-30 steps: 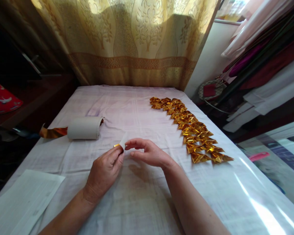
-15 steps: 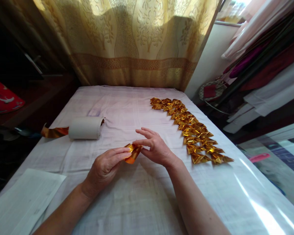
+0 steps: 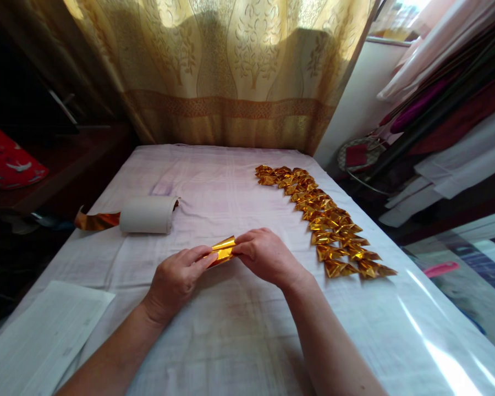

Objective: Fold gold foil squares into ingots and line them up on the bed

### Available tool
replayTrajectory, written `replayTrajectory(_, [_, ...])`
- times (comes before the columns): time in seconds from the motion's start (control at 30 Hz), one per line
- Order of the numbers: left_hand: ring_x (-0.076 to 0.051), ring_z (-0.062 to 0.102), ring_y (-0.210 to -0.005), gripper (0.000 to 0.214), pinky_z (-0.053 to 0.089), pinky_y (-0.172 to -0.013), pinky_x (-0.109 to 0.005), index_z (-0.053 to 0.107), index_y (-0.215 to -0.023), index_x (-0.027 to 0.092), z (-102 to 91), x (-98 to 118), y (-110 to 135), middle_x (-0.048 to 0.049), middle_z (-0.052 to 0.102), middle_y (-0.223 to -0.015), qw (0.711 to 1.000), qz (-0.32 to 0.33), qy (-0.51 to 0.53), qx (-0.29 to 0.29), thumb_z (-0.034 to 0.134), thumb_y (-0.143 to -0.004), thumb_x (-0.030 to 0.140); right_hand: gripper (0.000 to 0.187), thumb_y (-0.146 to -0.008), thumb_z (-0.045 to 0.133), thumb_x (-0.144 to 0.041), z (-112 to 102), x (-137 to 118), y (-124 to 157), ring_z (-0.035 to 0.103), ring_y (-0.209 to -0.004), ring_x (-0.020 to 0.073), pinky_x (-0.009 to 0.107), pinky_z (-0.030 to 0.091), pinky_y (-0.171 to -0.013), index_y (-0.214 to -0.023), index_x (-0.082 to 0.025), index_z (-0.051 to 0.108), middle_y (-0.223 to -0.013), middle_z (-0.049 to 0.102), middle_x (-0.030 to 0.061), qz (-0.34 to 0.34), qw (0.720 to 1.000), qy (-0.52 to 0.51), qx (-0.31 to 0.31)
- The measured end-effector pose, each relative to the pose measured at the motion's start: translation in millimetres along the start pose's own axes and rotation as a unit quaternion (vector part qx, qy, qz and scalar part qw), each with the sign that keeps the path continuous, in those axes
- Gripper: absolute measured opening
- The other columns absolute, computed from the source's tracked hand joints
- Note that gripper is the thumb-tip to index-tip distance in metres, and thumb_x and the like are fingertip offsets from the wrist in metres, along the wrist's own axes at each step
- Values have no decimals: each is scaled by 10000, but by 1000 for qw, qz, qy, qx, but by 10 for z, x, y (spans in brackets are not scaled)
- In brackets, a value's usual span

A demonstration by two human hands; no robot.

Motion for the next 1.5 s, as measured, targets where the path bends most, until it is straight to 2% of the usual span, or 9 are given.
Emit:
replayTrajectory(0.1, [-154,690,-805,274,542,-694,-264,709,-1051,234,50,31,25,-38,750,-1035,998,3,21,-56,457,-965,168,232,-894,576,-164,31,-15,8,675,-869,186,271,446,-789,-905,-249,791,-938,764,46,37,996,-3,-87])
replayTrajectory(0.27, [-219,655,-929,190,510,-787,-352,717,-1017,239,83,90,54,-46,732,-1014,990,-28,62,-121,599,-872,208,281,-848,568,-150,19,-18,34,682,-908,193,248,451,-755,-981,-264,788,-1048,748,38,86,986,-17,-142])
replayTrajectory(0.4, [-210,621,-890,136,487,-768,-338,733,-926,244,91,136,46,-47,692,-966,984,-76,89,-135,643,-871,330,282,-830,573,-149,42,12,43,674,-865,175,231,435,-723,-963,-266,792,-1008,739,29,91,985,-30,-145])
replayTrajectory(0.63, [-176,596,-790,223,458,-735,-310,686,-766,214,123,146,33,-29,657,-840,974,-145,106,-138,575,-928,321,167,-851,615,-245,140,155,46,640,-800,147,219,392,-679,-904,-228,773,-928,721,24,87,988,-72,-109])
replayTrajectory(0.8, [-187,587,-763,251,449,-709,-317,648,-727,204,138,133,24,-24,641,-787,972,-172,76,-139,575,-924,343,200,-880,627,-348,163,224,38,616,-735,142,232,351,-617,-818,-198,743,-842,701,31,115,985,-71,-106])
replayTrajectory(1.1, [-188,586,-775,265,445,-710,-310,610,-721,202,167,120,11,-25,632,-783,970,-187,35,-150,569,-917,377,238,-878,607,-390,195,225,17,612,-710,151,251,306,-572,-758,-218,720,-785,713,25,182,974,-42,-128])
replayTrajectory(1.3, [-201,582,-752,240,437,-680,-324,564,-707,204,181,127,1,-16,598,-762,968,-192,5,-159,620,-891,348,232,-860,597,-403,161,140,8,658,-771,190,266,333,-585,-778,-238,739,-821,744,49,239,961,-10,-138])
replayTrajectory(1.4, [-199,591,-758,181,449,-689,-326,558,-779,204,188,127,14,-13,597,-796,967,-201,1,-159,639,-882,329,224,-857,598,-402,162,110,-1,674,-799,205,270,363,-607,-787,-245,741,-830,751,51,256,957,-6,-135])
replayTrajectory(1.5, [-209,608,-810,135,473,-735,-337,582,-934,196,187,131,36,-27,622,-874,969,-199,-4,-144,648,-880,300,222,-856,598,-406,174,97,-11,679,-817,207,268,382,-623,-805,-248,745,-844,752,53,264,955,-6,-135])
Point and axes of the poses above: each hand's wrist, its own y-axis away from the middle knuckle, its own z-axis out of the palm, x = y × z, the point moved 2 cm from there along -y, towards the middle knuckle
